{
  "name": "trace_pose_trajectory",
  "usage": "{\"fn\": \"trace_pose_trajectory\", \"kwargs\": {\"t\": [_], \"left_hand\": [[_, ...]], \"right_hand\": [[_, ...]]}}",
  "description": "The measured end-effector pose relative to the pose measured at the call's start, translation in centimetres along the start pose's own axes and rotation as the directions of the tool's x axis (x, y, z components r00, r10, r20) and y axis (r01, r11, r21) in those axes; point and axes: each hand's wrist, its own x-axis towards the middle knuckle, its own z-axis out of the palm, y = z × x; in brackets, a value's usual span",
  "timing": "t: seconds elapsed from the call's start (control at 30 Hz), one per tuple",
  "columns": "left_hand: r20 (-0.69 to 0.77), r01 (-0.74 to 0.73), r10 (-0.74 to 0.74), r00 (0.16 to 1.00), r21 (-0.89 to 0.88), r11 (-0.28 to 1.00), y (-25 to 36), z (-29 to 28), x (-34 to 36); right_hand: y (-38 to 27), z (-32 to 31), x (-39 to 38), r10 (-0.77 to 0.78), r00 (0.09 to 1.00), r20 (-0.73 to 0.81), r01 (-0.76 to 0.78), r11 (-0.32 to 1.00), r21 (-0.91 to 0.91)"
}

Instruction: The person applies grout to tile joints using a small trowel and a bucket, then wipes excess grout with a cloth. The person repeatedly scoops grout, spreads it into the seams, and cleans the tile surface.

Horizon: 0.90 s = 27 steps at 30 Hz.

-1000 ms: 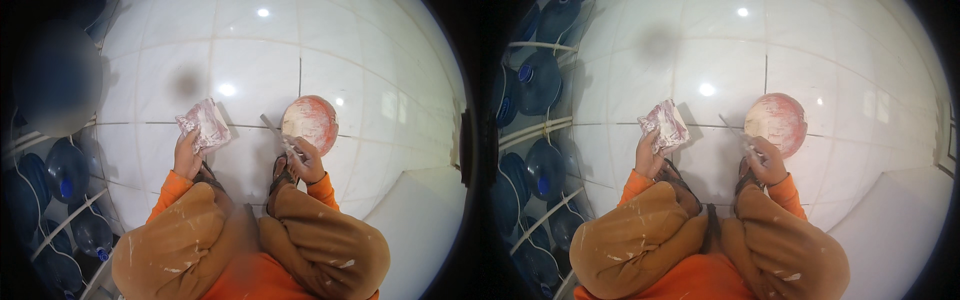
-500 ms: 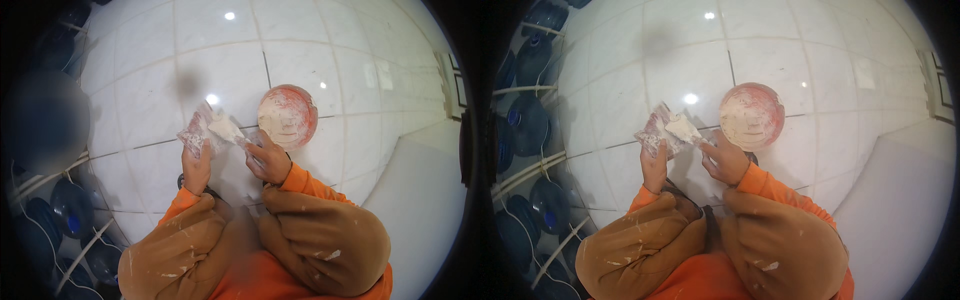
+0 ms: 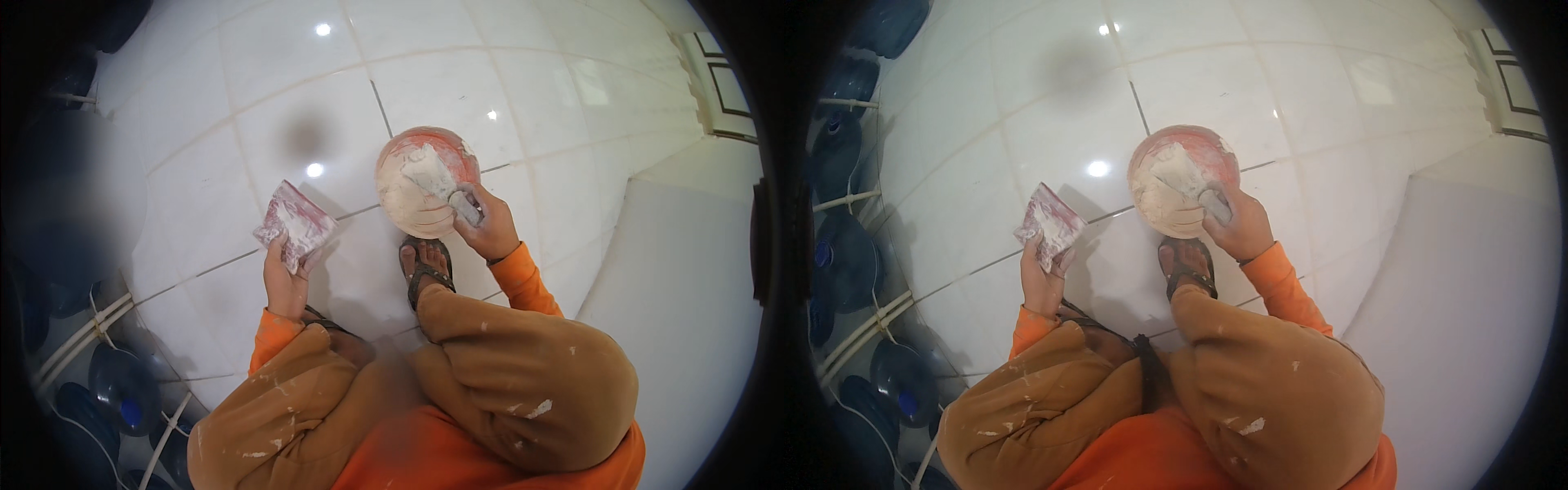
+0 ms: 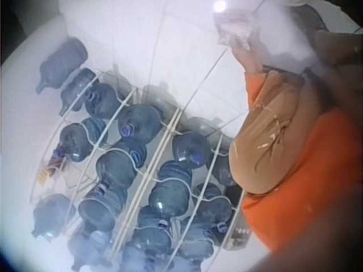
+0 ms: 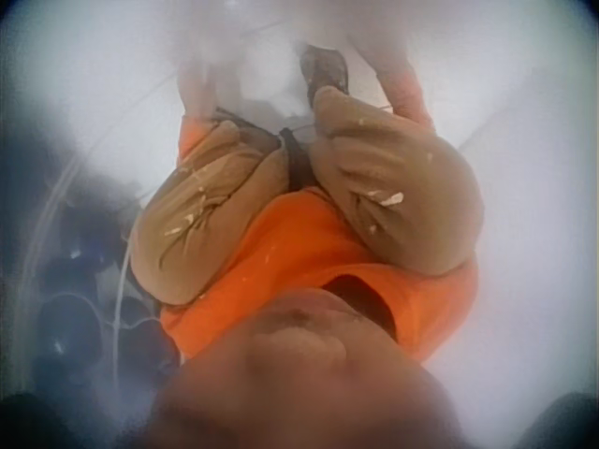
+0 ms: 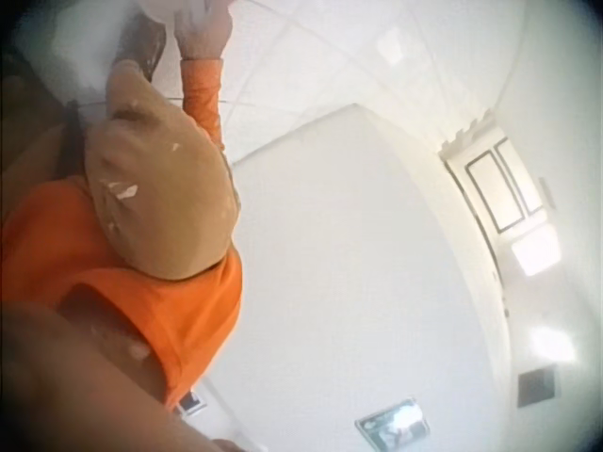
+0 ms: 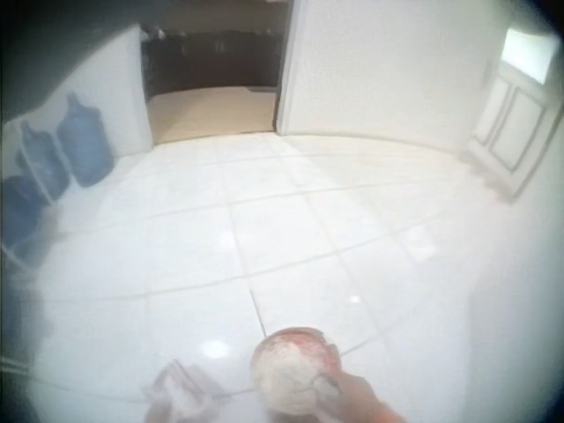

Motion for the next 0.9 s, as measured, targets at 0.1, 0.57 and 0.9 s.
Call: {"fn": "trace_pose_trajectory", "kwargs": {"t": [0.1,0.57,0.9], "left_hand": [[0.154,0.135,-0.109,0.982,-0.174,0.975,-0.8,1.3,1.3],[0.389,-0.043,0.047,0.920,-0.019,0.999,-3.9,8.9,6.3],[0.464,-0.252,0.040,0.885,0.405,0.879,-5.6,9.2,10.0]], "right_hand": [[2.0,-0.8,-0.1,-0.054,0.996,0.069,0.060,0.994,-0.090],[3.9,-1.1,1.5,-0.034,0.986,0.160,0.056,0.989,-0.136],[2.6,2.3,2.5,-0.145,0.985,0.099,0.175,0.829,-0.531]]}}
